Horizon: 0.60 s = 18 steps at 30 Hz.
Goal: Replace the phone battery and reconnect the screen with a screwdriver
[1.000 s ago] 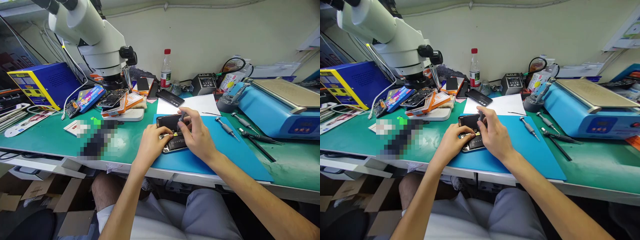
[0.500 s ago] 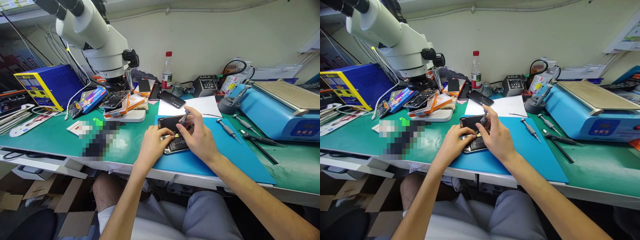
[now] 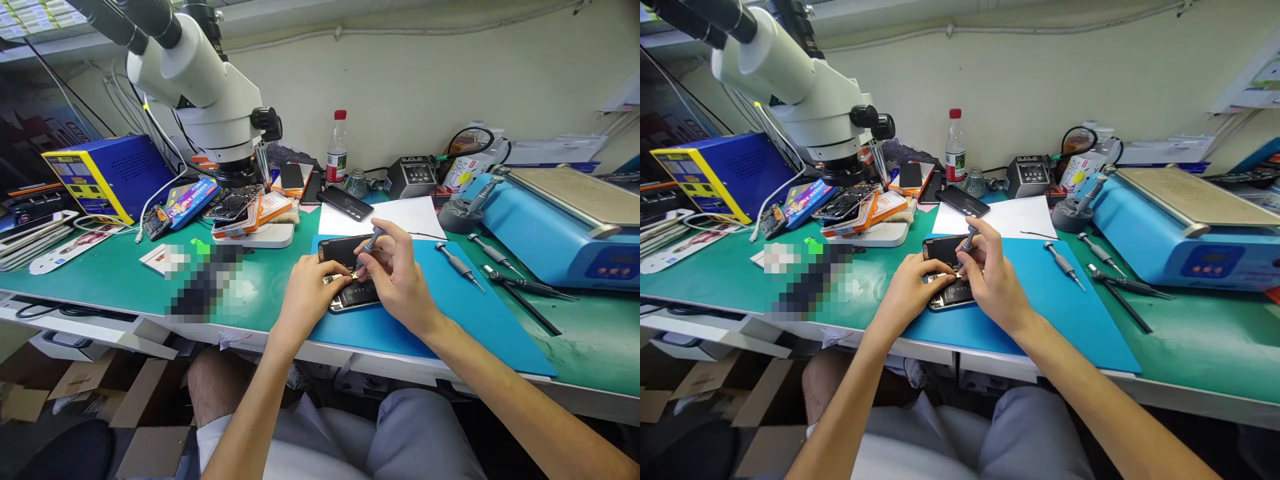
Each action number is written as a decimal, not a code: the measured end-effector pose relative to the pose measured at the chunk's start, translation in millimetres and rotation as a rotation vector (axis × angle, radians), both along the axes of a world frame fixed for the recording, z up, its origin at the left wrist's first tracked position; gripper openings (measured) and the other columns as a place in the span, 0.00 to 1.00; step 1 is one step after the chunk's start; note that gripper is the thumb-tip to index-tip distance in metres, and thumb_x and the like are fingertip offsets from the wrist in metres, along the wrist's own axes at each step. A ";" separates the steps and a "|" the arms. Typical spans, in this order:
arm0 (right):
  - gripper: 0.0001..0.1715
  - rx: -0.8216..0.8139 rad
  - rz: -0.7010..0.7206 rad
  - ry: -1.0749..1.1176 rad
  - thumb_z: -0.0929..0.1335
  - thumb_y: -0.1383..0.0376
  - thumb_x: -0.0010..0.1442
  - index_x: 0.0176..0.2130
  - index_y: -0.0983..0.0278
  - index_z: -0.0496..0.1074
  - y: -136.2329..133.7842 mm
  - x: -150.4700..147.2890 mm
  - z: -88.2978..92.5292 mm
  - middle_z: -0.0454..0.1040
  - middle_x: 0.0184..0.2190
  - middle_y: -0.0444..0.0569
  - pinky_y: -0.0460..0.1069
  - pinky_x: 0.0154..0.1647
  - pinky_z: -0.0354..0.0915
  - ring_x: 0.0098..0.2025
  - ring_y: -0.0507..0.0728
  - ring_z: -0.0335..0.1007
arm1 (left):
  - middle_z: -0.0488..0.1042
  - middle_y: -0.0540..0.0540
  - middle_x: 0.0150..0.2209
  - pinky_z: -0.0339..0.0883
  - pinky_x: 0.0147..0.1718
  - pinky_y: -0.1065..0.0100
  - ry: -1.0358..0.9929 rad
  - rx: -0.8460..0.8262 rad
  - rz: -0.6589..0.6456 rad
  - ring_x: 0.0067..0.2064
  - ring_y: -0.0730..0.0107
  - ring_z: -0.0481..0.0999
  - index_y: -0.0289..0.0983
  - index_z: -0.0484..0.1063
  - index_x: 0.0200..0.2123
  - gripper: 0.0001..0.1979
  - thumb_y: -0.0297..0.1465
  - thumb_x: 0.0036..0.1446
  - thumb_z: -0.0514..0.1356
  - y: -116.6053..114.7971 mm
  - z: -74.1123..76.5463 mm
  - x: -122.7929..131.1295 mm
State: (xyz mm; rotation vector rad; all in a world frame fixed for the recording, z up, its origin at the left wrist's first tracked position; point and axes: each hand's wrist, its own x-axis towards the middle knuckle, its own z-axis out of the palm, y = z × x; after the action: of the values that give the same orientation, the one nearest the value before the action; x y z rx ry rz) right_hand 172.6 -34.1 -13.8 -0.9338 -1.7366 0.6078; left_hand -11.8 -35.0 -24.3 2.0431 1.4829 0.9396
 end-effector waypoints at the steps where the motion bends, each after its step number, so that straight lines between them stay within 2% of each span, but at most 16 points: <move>1: 0.29 -0.003 0.010 0.009 0.65 0.63 0.75 0.70 0.49 0.55 0.2 0.0 -0.3 0.74 0.46 0.45 0.56 0.40 0.80 0.33 0.53 0.77 | 0.82 0.49 0.46 0.66 0.56 0.57 0.001 0.001 0.003 0.54 0.56 0.74 0.48 0.85 0.40 0.04 0.33 0.66 0.68 0.0 0.0 0.1; 15: 0.29 -0.019 0.061 0.026 0.66 0.63 0.74 0.69 0.50 0.55 0.9 -1.3 -2.0 0.74 0.45 0.46 0.54 0.39 0.79 0.33 0.52 0.76 | 0.82 0.49 0.47 0.66 0.53 0.58 0.028 0.012 -0.021 0.54 0.56 0.74 0.47 0.83 0.40 0.05 0.32 0.67 0.66 -0.9 0.2 0.3; 18: 0.30 0.015 -0.011 0.045 0.66 0.61 0.74 0.69 0.49 0.55 1.6 3.1 2.9 0.74 0.45 0.45 0.54 0.37 0.79 0.32 0.53 0.76 | 0.81 0.49 0.46 0.65 0.53 0.57 0.041 0.016 -0.026 0.54 0.55 0.73 0.47 0.83 0.41 0.04 0.33 0.68 0.66 -1.2 0.2 0.3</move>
State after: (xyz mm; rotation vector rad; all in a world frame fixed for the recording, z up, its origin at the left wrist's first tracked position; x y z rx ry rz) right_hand 175.7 -32.5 -11.0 -0.9115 -1.6928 0.6037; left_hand -11.4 -36.2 -24.1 2.0999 1.4704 0.9081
